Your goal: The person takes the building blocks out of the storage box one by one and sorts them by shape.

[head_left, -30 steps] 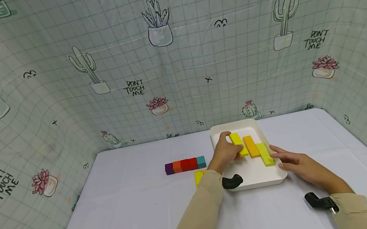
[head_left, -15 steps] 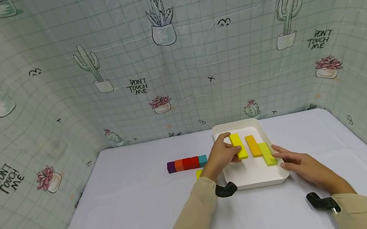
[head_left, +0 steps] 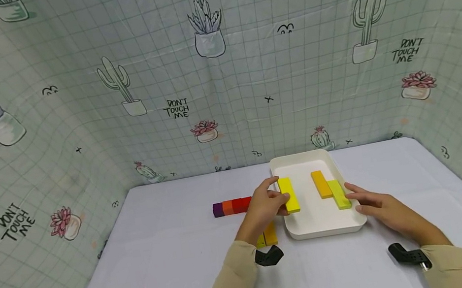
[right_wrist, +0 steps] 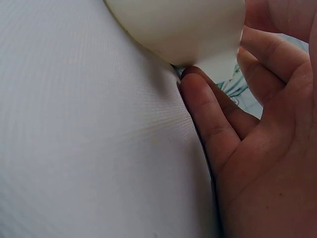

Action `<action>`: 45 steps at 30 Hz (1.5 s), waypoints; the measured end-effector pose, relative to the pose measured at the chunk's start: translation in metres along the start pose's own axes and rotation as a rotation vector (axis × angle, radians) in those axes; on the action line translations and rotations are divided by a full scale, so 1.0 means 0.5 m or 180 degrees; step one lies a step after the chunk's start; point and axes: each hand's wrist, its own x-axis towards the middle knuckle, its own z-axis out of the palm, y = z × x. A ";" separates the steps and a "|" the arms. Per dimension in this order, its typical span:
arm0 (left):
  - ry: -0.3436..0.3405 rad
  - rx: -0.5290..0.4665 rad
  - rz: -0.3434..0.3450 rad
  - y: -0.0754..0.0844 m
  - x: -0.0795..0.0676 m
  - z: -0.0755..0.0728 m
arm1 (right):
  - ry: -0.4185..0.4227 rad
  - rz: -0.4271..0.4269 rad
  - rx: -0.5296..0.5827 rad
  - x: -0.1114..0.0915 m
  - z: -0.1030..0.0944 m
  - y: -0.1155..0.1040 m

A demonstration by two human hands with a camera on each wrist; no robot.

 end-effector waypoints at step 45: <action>0.0282 0.0000 -0.0303 -0.147 -0.090 -0.206 | 0.0001 0.0019 -0.0080 0.007 0.003 0.010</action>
